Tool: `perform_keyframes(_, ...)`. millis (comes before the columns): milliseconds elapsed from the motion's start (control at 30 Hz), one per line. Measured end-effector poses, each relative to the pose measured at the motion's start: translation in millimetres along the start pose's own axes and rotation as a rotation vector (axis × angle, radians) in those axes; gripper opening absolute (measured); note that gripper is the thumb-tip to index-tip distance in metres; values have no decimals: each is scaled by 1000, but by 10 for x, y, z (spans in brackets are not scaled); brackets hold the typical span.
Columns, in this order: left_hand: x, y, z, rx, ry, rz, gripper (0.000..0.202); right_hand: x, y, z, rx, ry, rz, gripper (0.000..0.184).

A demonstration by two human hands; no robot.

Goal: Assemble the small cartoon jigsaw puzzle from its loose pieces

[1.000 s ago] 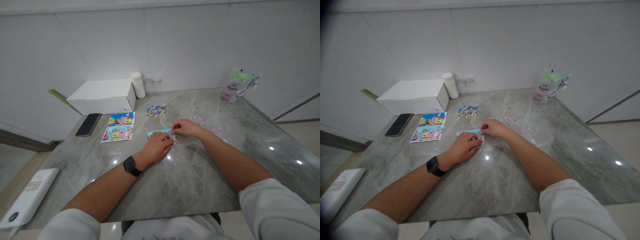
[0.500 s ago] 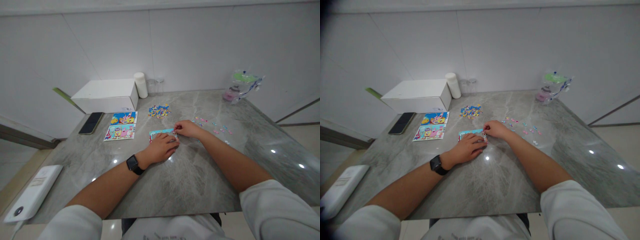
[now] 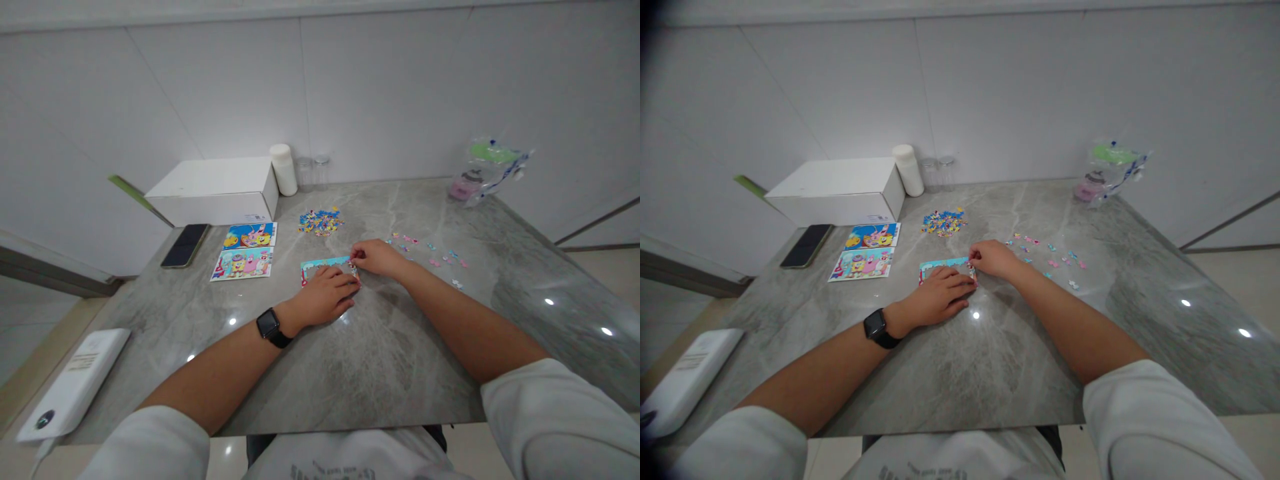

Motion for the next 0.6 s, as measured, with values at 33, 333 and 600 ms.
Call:
perform_keyframes(33,-2,-3,-1,0,2,1,41,3,-5,-2,0,2,-6,11)
perform_keyframes(333,23,19,7,7,-15,19,40,3,-16,0,19,4,-49,12)
perform_keyframes(600,13,13,2,1,-13,24,39,12,-28,-6,31,-10,-44,11)
Point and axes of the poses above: each hand's wrist, its own z-axis towards the middle knuckle, its own x-axis out of the back of the hand, y = z × x, the point moved 2 cm from there along z, towards the middle knuckle, and after that the axes turned 8 degrees about -z, right-handed, at the moved point
